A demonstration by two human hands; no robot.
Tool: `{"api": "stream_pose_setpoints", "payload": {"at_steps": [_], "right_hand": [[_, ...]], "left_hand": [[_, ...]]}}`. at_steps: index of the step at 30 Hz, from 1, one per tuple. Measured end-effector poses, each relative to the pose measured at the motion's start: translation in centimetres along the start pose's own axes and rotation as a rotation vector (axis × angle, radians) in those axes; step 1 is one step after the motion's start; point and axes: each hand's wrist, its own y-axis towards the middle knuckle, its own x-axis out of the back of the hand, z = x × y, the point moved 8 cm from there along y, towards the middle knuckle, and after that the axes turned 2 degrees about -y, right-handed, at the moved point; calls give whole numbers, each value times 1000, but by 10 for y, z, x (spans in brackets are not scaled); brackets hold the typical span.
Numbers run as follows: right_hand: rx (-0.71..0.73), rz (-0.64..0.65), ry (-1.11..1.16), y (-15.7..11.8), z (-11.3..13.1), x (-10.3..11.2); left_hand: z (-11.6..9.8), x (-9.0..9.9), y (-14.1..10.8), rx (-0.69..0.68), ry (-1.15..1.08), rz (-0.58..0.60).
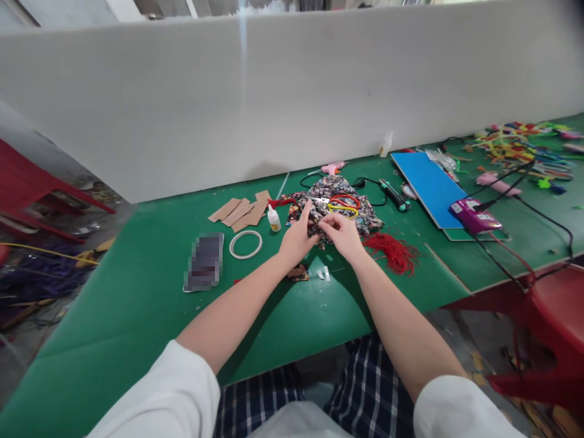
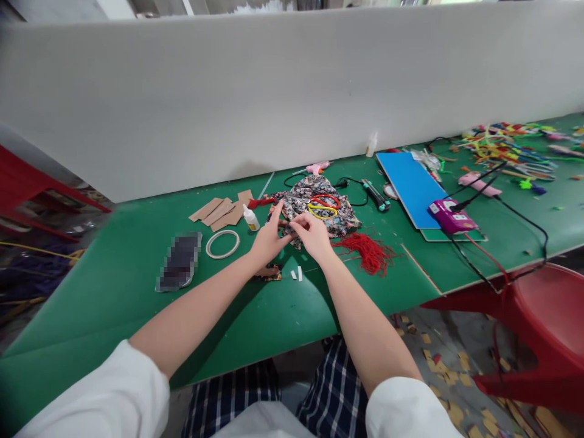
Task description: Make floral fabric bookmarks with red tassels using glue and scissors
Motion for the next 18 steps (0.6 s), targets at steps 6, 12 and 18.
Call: {"api": "stream_pose_setpoints", "payload": {"at_steps": [6,12,18], "right_hand": [[170,221,-487,-6,-3,-14],[160,404,-689,-13,-23,-26],[141,529,-705,-17,-23,-16]], "left_hand": [[26,29,34,188,-77,-176],[25,54,54,193,139,-198],[30,38,60,141,381,-71]]}}
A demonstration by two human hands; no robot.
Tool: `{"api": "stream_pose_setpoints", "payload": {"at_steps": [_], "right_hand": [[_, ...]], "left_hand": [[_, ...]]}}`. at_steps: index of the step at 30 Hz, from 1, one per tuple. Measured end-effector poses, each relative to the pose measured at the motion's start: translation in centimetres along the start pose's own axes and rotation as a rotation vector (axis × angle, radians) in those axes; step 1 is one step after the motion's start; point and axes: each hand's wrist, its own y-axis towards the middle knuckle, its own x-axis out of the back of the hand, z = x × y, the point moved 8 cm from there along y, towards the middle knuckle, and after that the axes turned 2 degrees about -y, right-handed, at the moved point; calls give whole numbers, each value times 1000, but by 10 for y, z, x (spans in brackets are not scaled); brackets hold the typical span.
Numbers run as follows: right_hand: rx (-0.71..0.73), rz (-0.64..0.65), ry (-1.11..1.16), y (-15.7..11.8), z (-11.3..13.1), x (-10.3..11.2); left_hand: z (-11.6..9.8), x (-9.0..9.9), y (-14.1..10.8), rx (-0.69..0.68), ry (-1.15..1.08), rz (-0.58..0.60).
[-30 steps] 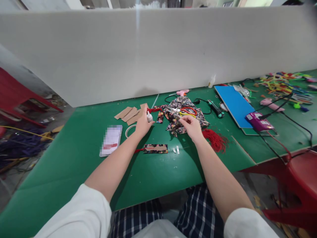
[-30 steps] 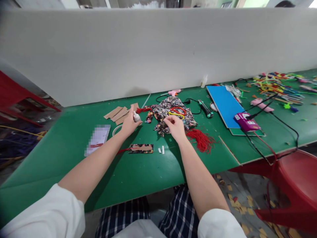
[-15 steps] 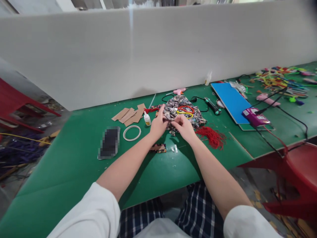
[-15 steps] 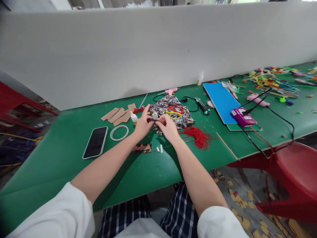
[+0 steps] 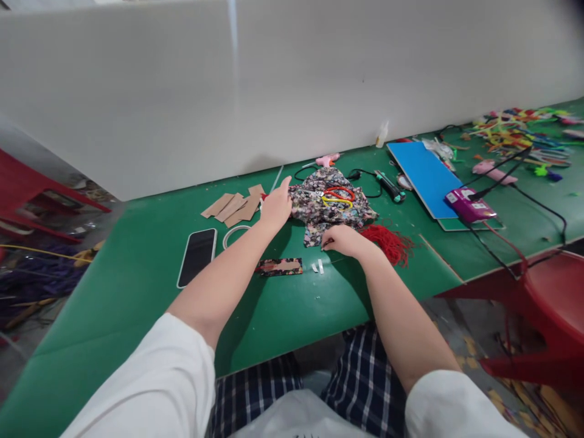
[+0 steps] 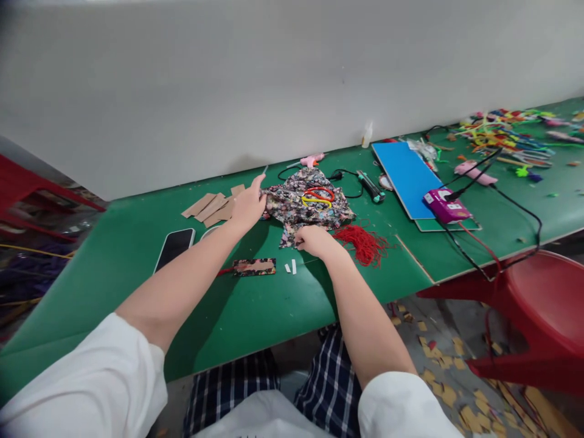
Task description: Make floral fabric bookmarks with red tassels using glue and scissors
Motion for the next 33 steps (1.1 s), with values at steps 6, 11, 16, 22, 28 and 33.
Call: {"api": "stream_pose_setpoints", "payload": {"at_steps": [6,11,16,22,28,33], "right_hand": [[28,37,80,-7,-9,12],[19,93,147,-15,-15,18],[14,220,201,-27,-19,21],[-37,319,319,-42,-33,25],[-25,343,353,-44,-33,25],[-83,349,445,-49,-31,28]], "left_hand": [[-34,-17,-35,-246,152,4],[-66,-53,-85,-500,60,290],[-61,-63,-100,-507,48,354],[-56,-64,-98,-487,62,352],[-53,-68,-95,-484,99,363],[-47,-59,-95,-480,110,387]]}}
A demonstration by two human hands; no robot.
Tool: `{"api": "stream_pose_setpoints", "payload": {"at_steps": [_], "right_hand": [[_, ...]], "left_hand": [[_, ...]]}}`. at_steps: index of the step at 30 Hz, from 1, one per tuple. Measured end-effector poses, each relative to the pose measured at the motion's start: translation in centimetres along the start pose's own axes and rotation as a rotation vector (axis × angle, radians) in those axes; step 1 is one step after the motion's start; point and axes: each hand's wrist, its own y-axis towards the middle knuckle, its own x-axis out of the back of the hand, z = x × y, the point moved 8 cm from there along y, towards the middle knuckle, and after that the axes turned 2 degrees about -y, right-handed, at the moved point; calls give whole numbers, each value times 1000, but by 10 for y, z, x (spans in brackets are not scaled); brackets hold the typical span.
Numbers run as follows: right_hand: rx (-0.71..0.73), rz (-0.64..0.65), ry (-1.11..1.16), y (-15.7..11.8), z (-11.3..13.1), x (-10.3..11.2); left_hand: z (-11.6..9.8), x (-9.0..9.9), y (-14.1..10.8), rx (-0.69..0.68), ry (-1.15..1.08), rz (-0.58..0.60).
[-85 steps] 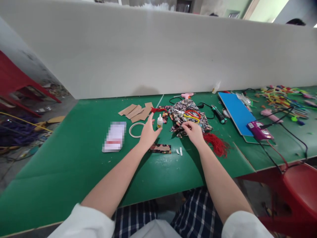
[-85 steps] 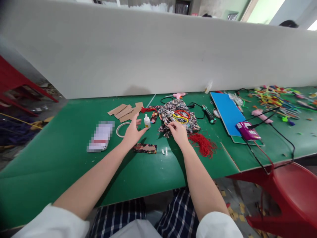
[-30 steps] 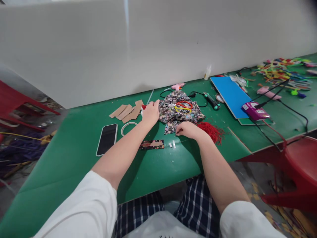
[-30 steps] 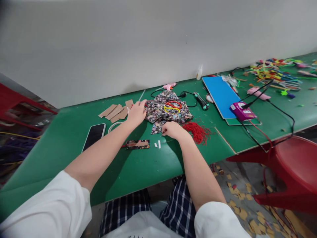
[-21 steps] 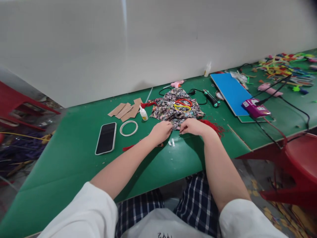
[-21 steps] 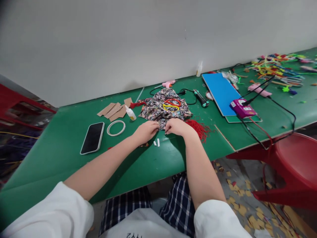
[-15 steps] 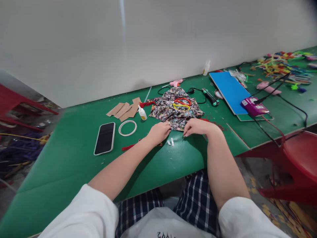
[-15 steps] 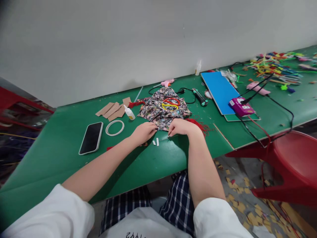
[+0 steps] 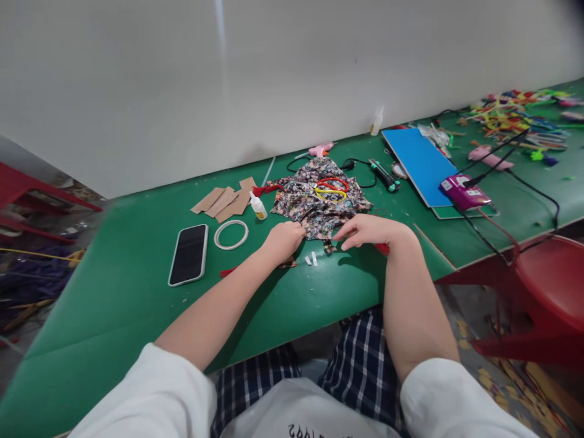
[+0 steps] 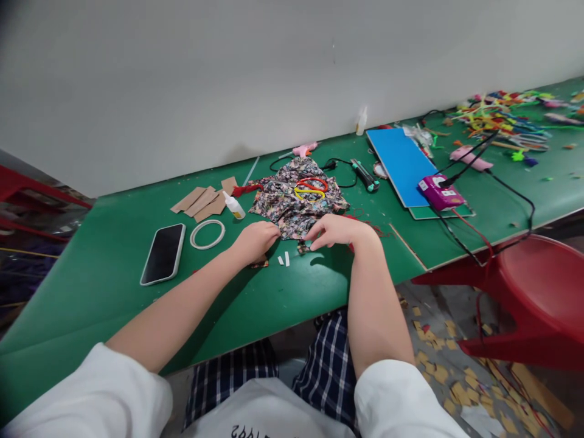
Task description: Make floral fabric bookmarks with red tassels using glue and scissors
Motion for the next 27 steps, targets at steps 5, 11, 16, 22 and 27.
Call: {"api": "stream_pose_setpoints", "payload": {"at_steps": [5,11,16,22,27], "right_hand": [[-82,-136,-29,5,-3,5],[-128,-392,-431,32,23,-8],[-266,-618,-683,37,45,-13],[-313,-863,-701,13,44,13],[-150,-845,-694,-11,42,27]], "left_hand": [[15,10,-15,83,-62,-29],[27,22,-18,232,-221,-159],[31,34,-11,338,-359,-273],[38,48,-10,413,-689,-405],[37,44,-18,423,-539,-323]]}}
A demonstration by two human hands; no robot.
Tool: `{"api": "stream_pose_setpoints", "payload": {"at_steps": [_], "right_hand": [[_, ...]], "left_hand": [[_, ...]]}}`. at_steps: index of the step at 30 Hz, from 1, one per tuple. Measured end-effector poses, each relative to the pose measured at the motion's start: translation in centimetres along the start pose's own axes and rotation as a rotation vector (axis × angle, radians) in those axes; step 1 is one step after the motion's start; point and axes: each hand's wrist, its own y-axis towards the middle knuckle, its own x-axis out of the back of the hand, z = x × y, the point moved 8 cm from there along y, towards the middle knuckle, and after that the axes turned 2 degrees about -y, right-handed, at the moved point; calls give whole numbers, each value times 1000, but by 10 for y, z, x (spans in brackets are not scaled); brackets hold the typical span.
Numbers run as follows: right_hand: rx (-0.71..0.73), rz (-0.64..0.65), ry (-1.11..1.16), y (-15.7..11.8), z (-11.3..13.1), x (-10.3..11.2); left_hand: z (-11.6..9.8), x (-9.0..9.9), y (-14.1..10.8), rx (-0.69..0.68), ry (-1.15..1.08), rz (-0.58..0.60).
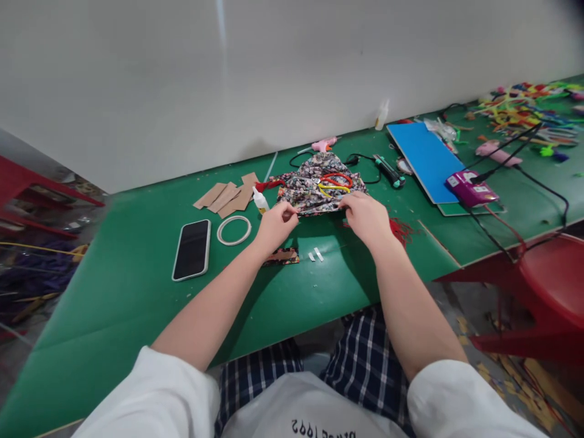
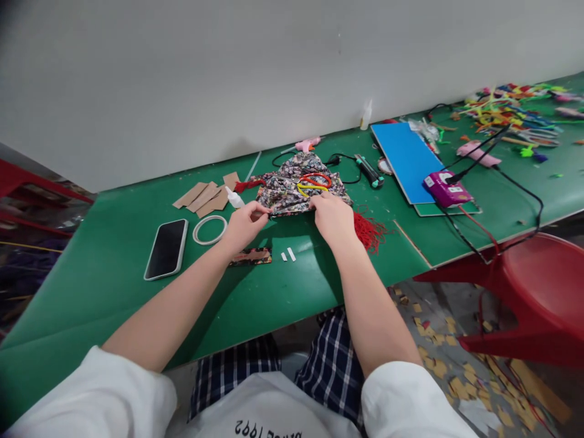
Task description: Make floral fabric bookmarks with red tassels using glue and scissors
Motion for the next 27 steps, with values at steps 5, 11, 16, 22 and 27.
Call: {"api": "stream_pose_setpoints", "payload": {"at_steps": [5,11,16,22,27], "right_hand": [[104,120,2,-28,-2,-11],[173,212,-56,-58,12,-32],[425,100,123,-78,69,-42],[485,94,120,-106,86,-57],[508,45,184,-125,79,-37]], "left_hand": [[-8,-22,-16,-254,347,193],[-7,-36,-27,-363,478,299],[-7,-34,-29,-374,547,271],[-3,-22,-26,-306,617,167],[4,-10,-18,-264,524,131]]}}
